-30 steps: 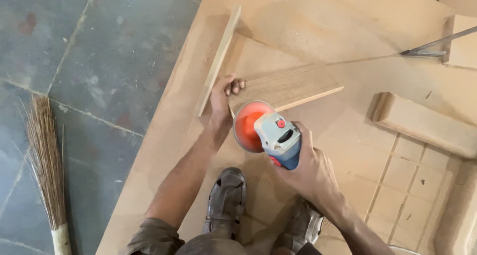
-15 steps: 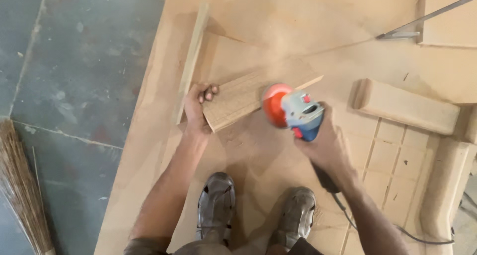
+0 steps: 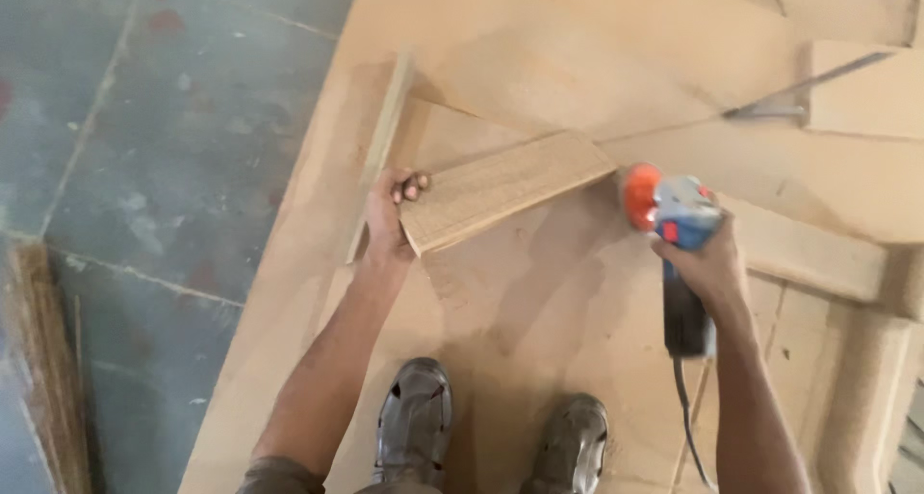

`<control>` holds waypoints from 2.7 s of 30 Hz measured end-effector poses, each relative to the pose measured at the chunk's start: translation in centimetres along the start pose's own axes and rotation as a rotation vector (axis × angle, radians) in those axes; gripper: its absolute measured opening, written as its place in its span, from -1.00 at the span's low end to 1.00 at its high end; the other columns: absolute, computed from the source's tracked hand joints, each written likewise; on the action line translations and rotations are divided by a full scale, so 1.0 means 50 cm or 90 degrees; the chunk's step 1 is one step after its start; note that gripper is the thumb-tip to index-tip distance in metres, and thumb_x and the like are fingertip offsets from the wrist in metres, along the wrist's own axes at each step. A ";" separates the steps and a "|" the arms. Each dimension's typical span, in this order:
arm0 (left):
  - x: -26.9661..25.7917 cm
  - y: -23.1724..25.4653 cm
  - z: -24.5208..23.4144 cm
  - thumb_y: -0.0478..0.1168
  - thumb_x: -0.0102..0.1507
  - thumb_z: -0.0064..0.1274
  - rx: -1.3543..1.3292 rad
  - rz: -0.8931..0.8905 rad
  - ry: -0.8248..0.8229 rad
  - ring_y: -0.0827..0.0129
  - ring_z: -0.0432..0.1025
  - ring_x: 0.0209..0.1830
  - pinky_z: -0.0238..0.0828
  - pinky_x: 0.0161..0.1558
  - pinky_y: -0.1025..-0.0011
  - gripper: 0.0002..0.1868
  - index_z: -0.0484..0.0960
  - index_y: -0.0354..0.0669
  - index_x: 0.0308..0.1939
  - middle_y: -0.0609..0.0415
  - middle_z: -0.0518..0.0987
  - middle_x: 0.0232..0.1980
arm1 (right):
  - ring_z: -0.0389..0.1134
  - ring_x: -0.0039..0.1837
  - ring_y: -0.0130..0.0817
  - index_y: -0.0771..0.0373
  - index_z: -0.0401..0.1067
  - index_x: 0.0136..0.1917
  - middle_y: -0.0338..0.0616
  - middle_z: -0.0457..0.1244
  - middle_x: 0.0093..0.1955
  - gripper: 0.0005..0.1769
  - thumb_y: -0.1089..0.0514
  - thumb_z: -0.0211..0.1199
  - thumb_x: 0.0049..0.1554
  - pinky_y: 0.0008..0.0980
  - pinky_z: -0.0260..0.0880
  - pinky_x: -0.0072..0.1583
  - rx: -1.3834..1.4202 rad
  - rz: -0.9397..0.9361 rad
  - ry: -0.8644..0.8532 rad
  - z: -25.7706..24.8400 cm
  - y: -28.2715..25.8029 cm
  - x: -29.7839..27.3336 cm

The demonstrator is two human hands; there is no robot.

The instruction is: The person uses an angle grinder with a sanding disc to smooth the surfaces and edges of small rectangular wooden blocks. They hold each block with one hand and move the tool across the wood, then set the block down and pick up another to continue the process.

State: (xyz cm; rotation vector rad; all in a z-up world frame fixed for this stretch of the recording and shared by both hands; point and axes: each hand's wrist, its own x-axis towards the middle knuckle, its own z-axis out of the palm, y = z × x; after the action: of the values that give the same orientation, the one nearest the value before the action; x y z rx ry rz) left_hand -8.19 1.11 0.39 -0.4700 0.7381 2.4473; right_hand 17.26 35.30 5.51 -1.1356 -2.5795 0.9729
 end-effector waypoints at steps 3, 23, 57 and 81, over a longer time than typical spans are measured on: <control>0.002 0.010 -0.022 -0.34 0.24 -0.04 -0.005 -0.010 -0.010 0.27 0.38 -0.31 0.40 -0.09 0.32 -0.61 0.20 0.02 -0.64 0.10 0.32 -0.60 | 0.42 0.20 -0.06 0.39 0.17 0.41 0.20 0.33 0.22 -0.01 -0.02 0.58 -0.13 -0.13 0.46 0.13 0.017 0.079 0.001 -0.034 -0.037 -0.074; -0.088 -0.033 -0.037 -0.27 0.26 0.00 -0.037 -0.016 0.017 0.32 0.32 -0.41 0.41 0.07 0.22 -0.59 0.19 0.03 -0.64 0.14 0.26 -0.63 | 0.47 0.12 0.15 0.08 -0.03 0.55 0.17 0.42 0.04 0.08 0.03 0.46 -0.12 -0.05 0.47 0.10 -0.029 -0.030 -0.273 0.014 -0.426 -0.342; -0.095 -0.003 -0.058 -0.41 0.21 -0.06 -0.013 -0.015 0.030 0.35 0.35 -0.42 0.45 -0.04 0.28 -0.60 0.20 0.03 -0.66 0.17 0.30 -0.63 | 0.41 0.25 0.02 0.44 0.09 0.46 0.27 0.31 0.23 0.05 -0.01 0.53 -0.13 -0.10 0.44 0.18 -0.060 0.075 -0.055 -0.077 -0.068 -0.115; -0.079 -0.041 -0.034 -0.34 0.17 -0.03 0.052 0.001 -0.033 0.29 0.33 -0.39 0.42 0.11 0.22 -0.68 0.22 -0.01 -0.61 0.14 0.27 -0.60 | 0.46 0.02 0.24 0.12 -0.03 0.51 0.22 0.42 -0.04 0.01 0.03 0.41 -0.08 0.03 0.44 0.03 -0.067 -0.039 -0.279 0.027 -0.415 -0.337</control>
State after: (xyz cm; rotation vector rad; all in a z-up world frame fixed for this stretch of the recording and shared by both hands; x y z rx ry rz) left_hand -3.57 0.02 0.03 -0.3744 0.8131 2.4110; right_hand 16.03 12.33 19.22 -0.9428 -3.0170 1.1993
